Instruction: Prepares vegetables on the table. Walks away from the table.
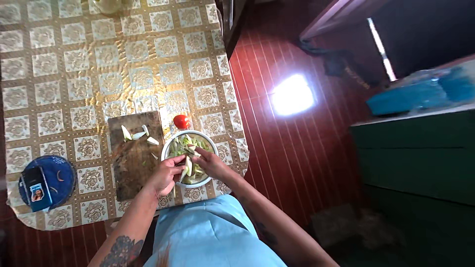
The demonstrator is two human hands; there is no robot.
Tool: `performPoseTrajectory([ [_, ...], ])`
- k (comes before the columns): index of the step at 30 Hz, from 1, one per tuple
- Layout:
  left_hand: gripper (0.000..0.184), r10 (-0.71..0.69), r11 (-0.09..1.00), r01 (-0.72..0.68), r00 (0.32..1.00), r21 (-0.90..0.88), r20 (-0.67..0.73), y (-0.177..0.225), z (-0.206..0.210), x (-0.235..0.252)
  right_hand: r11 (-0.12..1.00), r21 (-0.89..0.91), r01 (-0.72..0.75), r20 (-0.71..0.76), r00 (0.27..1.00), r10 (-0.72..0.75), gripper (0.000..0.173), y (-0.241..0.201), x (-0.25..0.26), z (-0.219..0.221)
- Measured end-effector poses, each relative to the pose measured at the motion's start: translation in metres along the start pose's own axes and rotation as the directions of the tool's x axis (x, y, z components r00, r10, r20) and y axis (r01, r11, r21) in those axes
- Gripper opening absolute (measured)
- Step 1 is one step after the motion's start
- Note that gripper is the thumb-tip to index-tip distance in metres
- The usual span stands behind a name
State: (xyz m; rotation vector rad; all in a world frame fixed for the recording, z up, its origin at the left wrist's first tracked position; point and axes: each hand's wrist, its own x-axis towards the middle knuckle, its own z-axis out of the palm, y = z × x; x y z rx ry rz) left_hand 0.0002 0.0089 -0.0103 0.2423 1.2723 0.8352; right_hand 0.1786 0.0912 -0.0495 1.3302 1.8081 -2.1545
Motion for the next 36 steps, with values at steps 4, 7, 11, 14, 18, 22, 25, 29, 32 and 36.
performPoseTrajectory([
  [4, 0.033, 0.046, 0.989, -0.065, 0.989, -0.13, -0.143, -0.004, 0.004, 0.006, 0.998, -0.037, -0.059, 0.025, 0.998, 0.06, 0.069, -0.004, -0.012, -0.011],
  [7, 0.033, 0.066, 0.978, -0.11, 0.969, -0.175, -0.239, -0.007, 0.005, 0.01, 0.989, -0.147, -0.012, 0.034, 0.999, 0.017, 0.063, -0.006, -0.019, -0.015],
  [11, 0.029, 0.043, 0.979, -0.093, 0.965, -0.182, -0.261, -0.005, 0.008, 0.011, 0.986, -0.124, 0.108, 0.066, 0.993, -0.101, 0.048, -0.003, -0.023, -0.006],
  [14, 0.03, 0.005, 0.983, -0.052, 0.965, -0.174, -0.261, -0.004, 0.011, 0.009, 0.99, -0.037, 0.134, 0.091, 0.987, -0.131, 0.05, -0.001, -0.023, 0.003],
  [18, 0.034, 0.028, 0.978, -0.077, 0.968, -0.192, -0.249, -0.001, 0.008, 0.01, 0.985, 0.06, 0.16, 0.049, 0.985, -0.163, 0.052, -0.003, -0.026, 0.005],
  [22, 0.04, 0.094, 0.965, -0.149, 0.965, -0.216, -0.244, 0.005, 0.005, 0.008, 0.979, -0.034, 0.199, 0.06, 0.979, -0.197, 0.057, 0.0, -0.024, 0.003],
  [25, 0.036, 0.121, 0.95, -0.178, 0.967, -0.257, -0.223, 0.008, 0.005, 0.004, 0.977, -0.044, 0.211, 0.063, 0.976, -0.208, 0.057, -0.003, -0.026, 0.002],
  [29, 0.036, 0.153, 0.948, -0.197, 0.971, -0.249, -0.185, 0.008, 0.001, 0.002, 0.964, -0.002, 0.267, 0.042, 0.963, -0.266, 0.053, -0.003, -0.028, 0.003],
  [32, 0.038, 0.163, 0.951, -0.203, 0.97, -0.231, -0.181, 0.008, 0.002, 0.002, 0.959, -0.065, 0.275, 0.019, 0.962, -0.274, 0.058, -0.004, -0.03, 0.004],
  [36, 0.041, 0.18, 0.965, -0.208, 0.968, -0.16, -0.175, 0.008, 0.01, -0.004, 0.948, -0.125, 0.294, -0.002, 0.955, -0.297, 0.064, -0.004, -0.028, 0.006],
])
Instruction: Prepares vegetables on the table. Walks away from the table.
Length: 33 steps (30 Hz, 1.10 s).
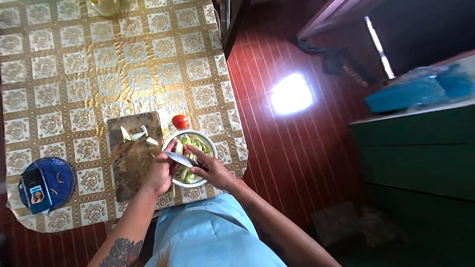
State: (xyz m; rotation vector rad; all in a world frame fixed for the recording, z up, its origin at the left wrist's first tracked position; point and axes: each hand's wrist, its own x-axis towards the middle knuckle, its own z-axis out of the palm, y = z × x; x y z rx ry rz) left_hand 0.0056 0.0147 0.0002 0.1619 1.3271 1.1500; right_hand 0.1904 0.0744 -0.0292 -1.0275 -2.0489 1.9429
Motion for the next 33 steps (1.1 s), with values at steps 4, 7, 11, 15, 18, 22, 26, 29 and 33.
performPoseTrajectory([
  [4, 0.046, 0.035, 0.998, -0.035, 0.999, 0.061, 0.005, -0.002, 0.005, -0.007, 0.999, -0.033, -0.003, 0.0, 1.0, 0.003, 0.066, -0.002, 0.001, 0.001],
  [7, 0.044, 0.049, 0.994, -0.05, 0.999, 0.096, 0.008, -0.001, 0.004, -0.009, 0.999, -0.053, -0.003, 0.005, 1.0, 0.004, 0.069, -0.002, 0.001, 0.0],
  [11, 0.04, 0.019, 0.992, -0.02, 1.0, 0.123, 0.009, 0.0, 0.004, -0.011, 0.997, -0.079, 0.017, 0.001, 1.0, -0.017, 0.069, -0.001, 0.0, 0.002],
  [15, 0.04, -0.03, 0.999, 0.031, 0.999, -0.029, 0.011, 0.001, 0.006, -0.011, 0.997, -0.044, 0.066, 0.003, 0.998, -0.066, 0.068, 0.001, 0.0, 0.002],
  [18, 0.045, -0.049, 0.966, 0.059, 0.998, -0.253, 0.048, -0.002, 0.002, -0.008, 0.991, -0.022, 0.13, 0.021, 0.991, -0.13, 0.068, -0.003, -0.002, 0.003],
  [22, 0.032, -0.053, 0.919, 0.044, 0.999, -0.391, -0.012, 0.0, 0.001, -0.008, 0.979, -0.097, 0.179, 0.021, 0.984, -0.178, 0.07, -0.012, -0.004, 0.009],
  [26, 0.029, 0.021, 0.933, -0.039, 0.998, -0.358, -0.055, 0.003, -0.003, -0.015, 0.974, -0.139, 0.178, 0.026, 0.984, -0.176, 0.069, -0.02, 0.002, 0.017],
  [29, 0.032, 0.063, 0.949, -0.098, 0.99, -0.298, -0.124, 0.01, -0.007, -0.026, 0.972, -0.136, 0.193, 0.049, 0.981, -0.188, 0.069, -0.028, 0.009, 0.024],
  [33, 0.034, 0.08, 0.963, -0.119, 0.983, -0.241, -0.167, 0.018, -0.023, -0.039, 0.962, -0.155, 0.225, 0.092, 0.973, -0.213, 0.069, -0.04, 0.02, 0.039],
])
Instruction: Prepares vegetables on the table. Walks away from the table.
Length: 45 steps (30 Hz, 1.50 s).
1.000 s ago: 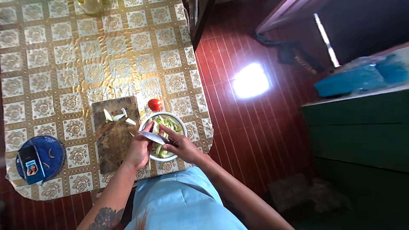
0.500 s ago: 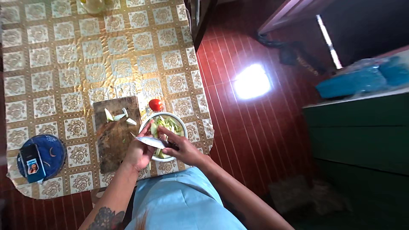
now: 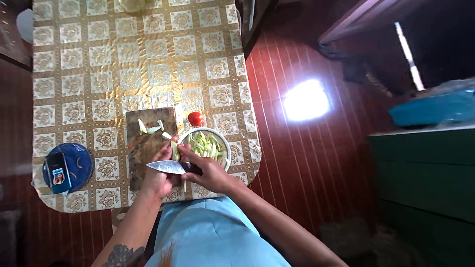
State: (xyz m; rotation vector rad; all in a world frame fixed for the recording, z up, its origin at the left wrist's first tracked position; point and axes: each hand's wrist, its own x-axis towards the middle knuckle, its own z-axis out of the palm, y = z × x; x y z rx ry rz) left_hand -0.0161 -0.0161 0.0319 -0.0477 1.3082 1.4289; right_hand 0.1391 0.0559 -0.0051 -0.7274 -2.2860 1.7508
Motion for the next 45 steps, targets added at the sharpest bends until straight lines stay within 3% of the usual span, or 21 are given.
performPoseTrajectory([
  [8, 0.033, 0.003, 0.999, 0.0, 0.997, 0.043, -0.071, 0.039, -0.035, -0.01, 0.996, -0.023, 0.089, -0.035, 0.995, -0.09, 0.056, -0.018, 0.036, 0.029],
  [16, 0.034, -0.008, 0.996, 0.012, 0.999, 0.083, -0.053, 0.066, -0.072, -0.004, 1.0, -0.013, 0.01, -0.043, 0.999, -0.01, 0.05, -0.035, 0.068, 0.058],
  [19, 0.025, -0.018, 0.991, 0.019, 1.0, 0.129, -0.012, 0.065, -0.081, -0.001, 0.999, 0.0, -0.034, -0.091, 0.995, 0.034, 0.043, -0.035, 0.08, 0.064],
  [23, 0.029, -0.062, 0.989, 0.061, 0.998, 0.138, 0.007, 0.063, -0.099, 0.019, 0.939, 0.243, -0.244, -0.026, 0.966, 0.258, 0.048, -0.034, 0.092, 0.066],
  [25, 0.034, -0.102, 0.992, 0.101, 0.995, 0.073, 0.019, 0.062, -0.114, 0.031, 0.787, 0.433, -0.438, 0.027, 0.88, 0.475, 0.055, -0.026, 0.099, 0.069],
  [28, 0.035, -0.159, 0.986, 0.159, 0.987, 0.043, 0.004, 0.066, -0.127, 0.037, 0.693, 0.41, -0.593, 0.06, 0.776, 0.628, 0.061, -0.019, 0.107, 0.073],
  [31, 0.035, -0.159, 0.985, 0.157, 0.987, 0.074, 0.017, 0.068, -0.133, 0.034, 0.788, 0.258, -0.558, -0.021, 0.813, 0.582, 0.063, -0.021, 0.109, 0.08],
  [37, 0.029, -0.211, 0.968, 0.199, 0.975, 0.151, 0.066, 0.066, -0.124, 0.029, 0.943, 0.197, -0.269, -0.058, 0.957, 0.285, 0.067, -0.043, 0.079, 0.089],
  [42, 0.024, -0.265, 0.956, 0.246, 0.957, 0.159, 0.115, 0.056, -0.093, 0.016, 0.95, 0.136, -0.28, -0.138, 0.945, 0.298, 0.065, -0.037, 0.056, 0.084],
  [45, 0.022, -0.278, 0.919, 0.243, 0.958, 0.312, 0.073, 0.047, -0.078, 0.011, 0.948, 0.139, -0.284, -0.166, 0.938, 0.306, 0.067, -0.03, 0.041, 0.073],
])
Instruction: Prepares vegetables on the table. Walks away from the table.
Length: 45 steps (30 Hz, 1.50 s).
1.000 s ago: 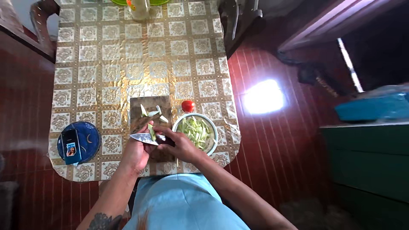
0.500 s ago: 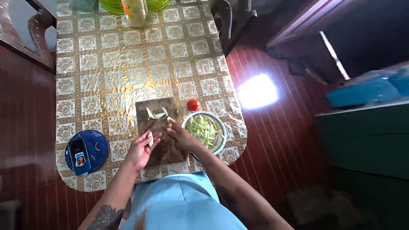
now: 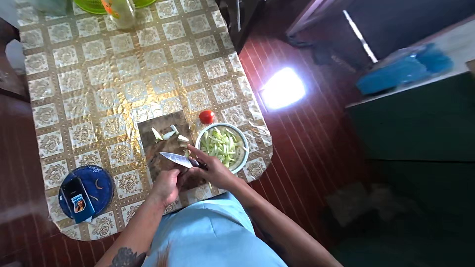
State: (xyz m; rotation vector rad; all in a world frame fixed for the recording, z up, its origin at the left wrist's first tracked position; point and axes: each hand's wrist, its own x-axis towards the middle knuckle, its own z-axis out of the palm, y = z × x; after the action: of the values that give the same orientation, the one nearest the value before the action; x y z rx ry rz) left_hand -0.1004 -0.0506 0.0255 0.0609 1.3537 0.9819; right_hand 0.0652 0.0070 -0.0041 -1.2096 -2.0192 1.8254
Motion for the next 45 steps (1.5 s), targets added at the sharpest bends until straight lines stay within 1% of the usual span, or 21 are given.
performPoseTrajectory([
  [1, 0.02, -0.003, 0.998, 0.006, 0.999, 0.068, -0.04, -0.002, 0.006, 0.001, 1.0, -0.001, -0.005, 0.001, 1.0, 0.005, 0.068, 0.003, -0.004, -0.004],
  [3, 0.021, 0.001, 0.99, 0.006, 0.999, 0.138, -0.05, -0.006, 0.016, 0.005, 0.999, -0.026, -0.019, 0.003, 1.0, 0.019, 0.071, 0.006, -0.012, -0.013],
  [6, 0.028, 0.017, 0.995, -0.018, 1.0, 0.094, 0.018, -0.011, 0.028, 0.013, 0.999, -0.038, -0.01, -0.013, 1.0, 0.01, 0.075, 0.013, -0.023, -0.025],
  [8, 0.028, 0.024, 0.997, -0.029, 0.997, 0.072, 0.067, -0.014, 0.037, 0.017, 1.0, -0.009, 0.005, -0.025, 1.0, -0.005, 0.075, 0.018, -0.029, -0.032],
  [10, 0.032, 0.032, 0.997, -0.039, 0.996, 0.07, 0.088, -0.017, 0.046, 0.019, 1.0, 0.004, 0.022, -0.024, 0.999, -0.021, 0.074, 0.023, -0.033, -0.042],
  [14, 0.04, 0.096, 0.98, -0.112, 0.99, 0.165, 0.101, -0.025, 0.055, 0.027, 0.996, 0.014, 0.089, 0.016, 0.996, -0.089, 0.077, 0.038, -0.036, -0.058],
  [16, 0.039, 0.111, 0.974, -0.132, 0.987, 0.186, 0.117, -0.027, 0.06, 0.03, 0.995, 0.014, 0.103, 0.042, 0.994, -0.103, 0.079, 0.04, -0.038, -0.066],
  [18, 0.038, 0.1, 0.972, -0.123, 0.988, 0.202, 0.118, -0.029, 0.067, 0.03, 0.994, 0.006, 0.108, 0.044, 0.993, -0.108, 0.079, 0.044, -0.038, -0.073],
  [24, 0.036, 0.085, 0.984, -0.093, 0.995, 0.154, 0.055, -0.029, 0.086, 0.028, 0.992, 0.032, 0.12, 0.069, 0.99, -0.122, 0.074, 0.055, -0.033, -0.088],
  [27, 0.037, 0.091, 0.985, -0.095, 0.995, 0.147, 0.035, -0.03, 0.089, 0.029, 0.992, 0.049, 0.112, 0.115, 0.986, -0.117, 0.071, 0.058, -0.028, -0.095],
  [30, 0.038, 0.089, 0.989, -0.09, 0.996, 0.12, 0.011, -0.03, 0.093, 0.027, 0.992, 0.048, 0.116, 0.115, 0.986, -0.12, 0.067, 0.061, -0.023, -0.097],
  [33, 0.028, 0.086, 0.99, -0.083, 0.996, 0.117, -0.025, -0.031, 0.098, 0.025, 0.992, 0.063, 0.109, 0.117, 0.986, -0.116, 0.061, 0.063, -0.017, -0.098],
  [35, 0.015, 0.082, 0.983, -0.082, 0.997, 0.165, 0.007, -0.034, 0.098, 0.025, 0.99, 0.11, 0.086, 0.127, 0.987, -0.099, 0.053, 0.065, -0.014, -0.1],
  [36, 0.013, 0.074, 0.979, -0.08, 0.997, 0.188, 0.038, -0.036, 0.097, 0.026, 0.987, 0.142, 0.069, 0.133, 0.987, -0.088, 0.049, 0.066, -0.012, -0.1],
  [39, 0.018, 0.076, 0.973, -0.089, 0.995, 0.213, 0.067, -0.035, 0.089, 0.024, 0.971, 0.239, -0.01, 0.209, 0.977, -0.042, 0.04, 0.061, -0.001, -0.099],
  [41, 0.025, 0.086, 0.974, -0.093, 0.995, 0.208, 0.041, -0.031, 0.078, 0.019, 0.972, 0.229, -0.057, 0.272, 0.962, -0.007, 0.038, 0.051, 0.013, -0.093],
  [43, 0.03, 0.112, 0.978, -0.111, 0.994, 0.174, 0.003, -0.029, 0.064, 0.015, 0.984, 0.157, -0.08, 0.299, 0.954, 0.03, 0.041, 0.039, 0.034, -0.081],
  [45, 0.032, 0.15, 0.983, -0.143, 0.987, 0.111, -0.055, -0.027, 0.047, 0.014, 0.99, 0.06, -0.127, 0.306, 0.946, 0.103, 0.056, 0.026, 0.057, -0.068],
])
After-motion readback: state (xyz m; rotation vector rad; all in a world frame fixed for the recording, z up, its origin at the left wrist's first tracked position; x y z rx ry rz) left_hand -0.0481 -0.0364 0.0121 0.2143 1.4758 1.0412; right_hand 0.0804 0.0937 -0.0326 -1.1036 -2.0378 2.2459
